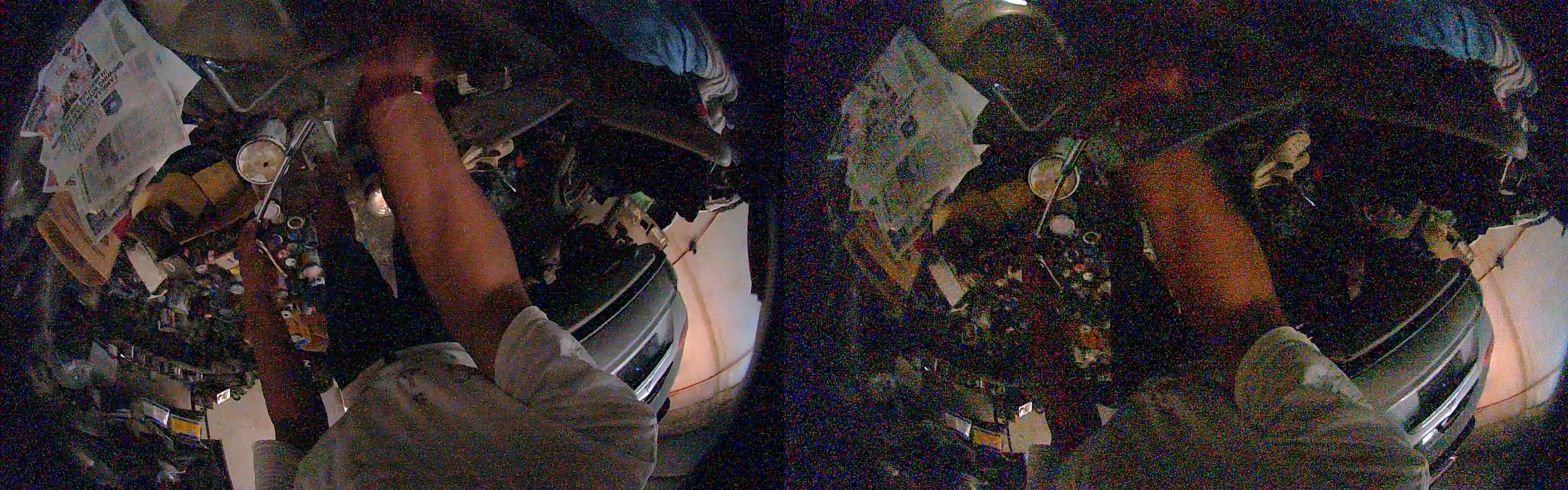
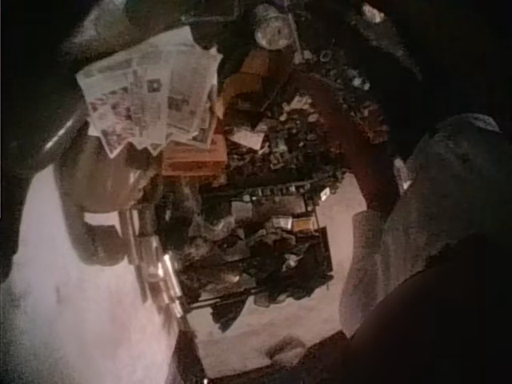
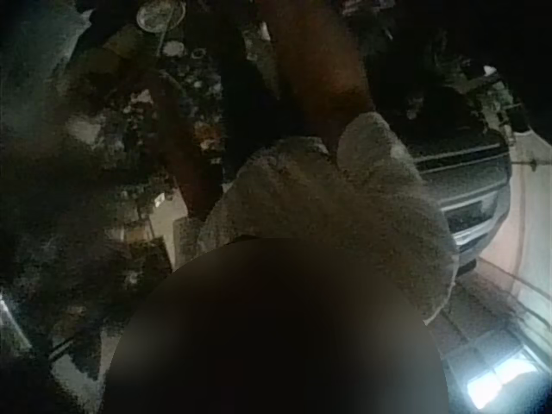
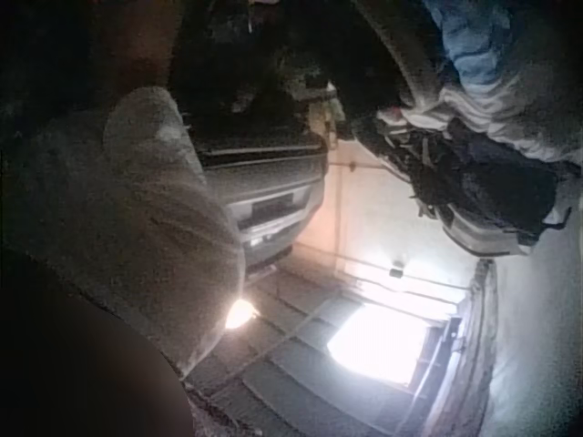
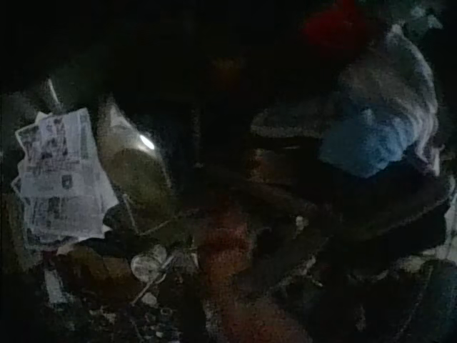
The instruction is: The person prepares a pneumatic air blow gun by attaching a socket, then walks to a white car with its hood open. They use the air blow gun to clean dust and debris from the engine bay, moving the nozzle across various components.
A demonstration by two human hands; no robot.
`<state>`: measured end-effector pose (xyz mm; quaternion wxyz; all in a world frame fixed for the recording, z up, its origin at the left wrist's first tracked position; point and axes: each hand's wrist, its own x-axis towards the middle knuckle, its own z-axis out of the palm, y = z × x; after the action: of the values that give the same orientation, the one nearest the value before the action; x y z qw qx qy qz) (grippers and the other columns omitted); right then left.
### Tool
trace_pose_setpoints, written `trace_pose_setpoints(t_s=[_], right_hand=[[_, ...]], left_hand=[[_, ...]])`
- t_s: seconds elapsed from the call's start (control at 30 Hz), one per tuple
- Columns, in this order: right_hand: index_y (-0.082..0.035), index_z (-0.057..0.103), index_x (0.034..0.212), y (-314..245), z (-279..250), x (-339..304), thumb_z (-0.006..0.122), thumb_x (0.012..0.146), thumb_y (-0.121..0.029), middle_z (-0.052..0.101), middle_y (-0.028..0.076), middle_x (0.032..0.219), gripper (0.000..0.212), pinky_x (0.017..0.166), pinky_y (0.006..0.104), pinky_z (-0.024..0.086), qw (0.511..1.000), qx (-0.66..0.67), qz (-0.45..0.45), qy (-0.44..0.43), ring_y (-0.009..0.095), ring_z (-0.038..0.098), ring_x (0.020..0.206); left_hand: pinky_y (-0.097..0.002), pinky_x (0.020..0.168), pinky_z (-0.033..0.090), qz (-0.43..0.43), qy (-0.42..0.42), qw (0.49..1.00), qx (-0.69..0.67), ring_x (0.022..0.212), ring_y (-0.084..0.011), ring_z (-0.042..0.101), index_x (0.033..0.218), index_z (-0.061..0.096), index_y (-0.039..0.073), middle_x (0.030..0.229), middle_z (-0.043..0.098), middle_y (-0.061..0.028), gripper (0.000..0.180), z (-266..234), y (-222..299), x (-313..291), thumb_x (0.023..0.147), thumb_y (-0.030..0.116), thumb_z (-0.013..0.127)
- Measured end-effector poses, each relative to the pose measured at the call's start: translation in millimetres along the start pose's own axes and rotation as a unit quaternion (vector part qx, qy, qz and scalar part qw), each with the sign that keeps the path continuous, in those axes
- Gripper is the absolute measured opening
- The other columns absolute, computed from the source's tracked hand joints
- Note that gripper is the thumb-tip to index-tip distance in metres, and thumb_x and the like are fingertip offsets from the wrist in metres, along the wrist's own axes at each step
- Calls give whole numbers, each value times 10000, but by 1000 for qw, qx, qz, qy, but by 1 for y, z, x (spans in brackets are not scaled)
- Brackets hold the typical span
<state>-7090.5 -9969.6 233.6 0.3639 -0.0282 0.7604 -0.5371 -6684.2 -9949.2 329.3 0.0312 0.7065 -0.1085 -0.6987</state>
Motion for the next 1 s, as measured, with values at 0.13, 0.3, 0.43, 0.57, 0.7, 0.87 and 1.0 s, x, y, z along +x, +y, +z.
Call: trace_pose_setpoints(t_s=[0.13, 0.3, 0.43, 0.57, 0.7, 0.87, 1.0], right_hand=[[-80, 639, 1293, -1, -1, 10, 617, 1015, -509, 697, 87, 1173, 511, 971, 417, 502, 1000, 9, -7, 5, 229, 635, 1120], [-78, 629, 1309, -8, -1, 22, 609, 1019, -513, 687, 86, 1195, 523, 985, 416, 494, 1000, 18, -17, 6, 230, 624, 1140], [-77, 621, 1321, -10, -1, 25, 603, 1022, -517, 680, 85, 1214, 533, 996, 415, 488, 1000, 24, -19, 6, 231, 614, 1156], [-76, 613, 1333, -9, 1, 26, 597, 1024, -521, 673, 84, 1232, 542, 1008, 414, 481, 999, 31, -19, 8, 232, 605, 1172], [-75, 605, 1346, -7, 1, 24, 591, 1027, -525, 665, 83, 1250, 552, 1019, 413, 475, 999, 47, -12, 12, 233, 596, 1188], [-73, 595, 1361, 0, 1, 7, 583, 1030, -530, 656, 82, 1272, 564, 1034, 412, 467, 997, 80, 5, 20, 235, 585, 1208], [-72, 587, 1373, 5, 2, -7, 577, 1033, -534, 649, 82, 1290, 574, 1045, 411, 461, 993, 113, 27, 17, 236, 576, 1224]], left_hand=[[-260, 589, 473, -2, -5, 1000, -11, 688, -111, 583, 1172, 663, 107, 849, 629, 1, 366, 0, -6, 3, 990, 423, 642], [-247, 550, 462, 0, -17, 1000, -20, 651, -95, 573, 1154, 671, 113, 810, 621, 16, 341, 4, -7, 5, 993, 413, 638], [-236, 518, 453, -2, -20, 1000, -18, 621, -83, 566, 1139, 677, 119, 778, 615, 27, 322, 14, 3, 3, 996, 404, 634], [-236, 545, 459, -65, 65, 996, -8, 667, -78, 577, 1166, 673, 115, 809, 622, 32, 316, 23, 12, 5, 1004, 382, 622], [-245, 564, 448, -26, 21, 999, -17, 684, -89, 563, 1172, 672, 112, 821, 612, 25, 341, 18, 6, 9, 1006, 404, 615], [-256, 589, 434, 1, -11, 1000, -21, 705, -103, 545, 1180, 672, 110, 837, 601, 16, 372, 1, -10, 17, 1008, 433, 606], [-267, 607, 423, 35, 39, 999, 11, 721, -112, 532, 1177, 675, 111, 835, 587, 10, 387, 4, -13, 26, 1011, 452, 595]])
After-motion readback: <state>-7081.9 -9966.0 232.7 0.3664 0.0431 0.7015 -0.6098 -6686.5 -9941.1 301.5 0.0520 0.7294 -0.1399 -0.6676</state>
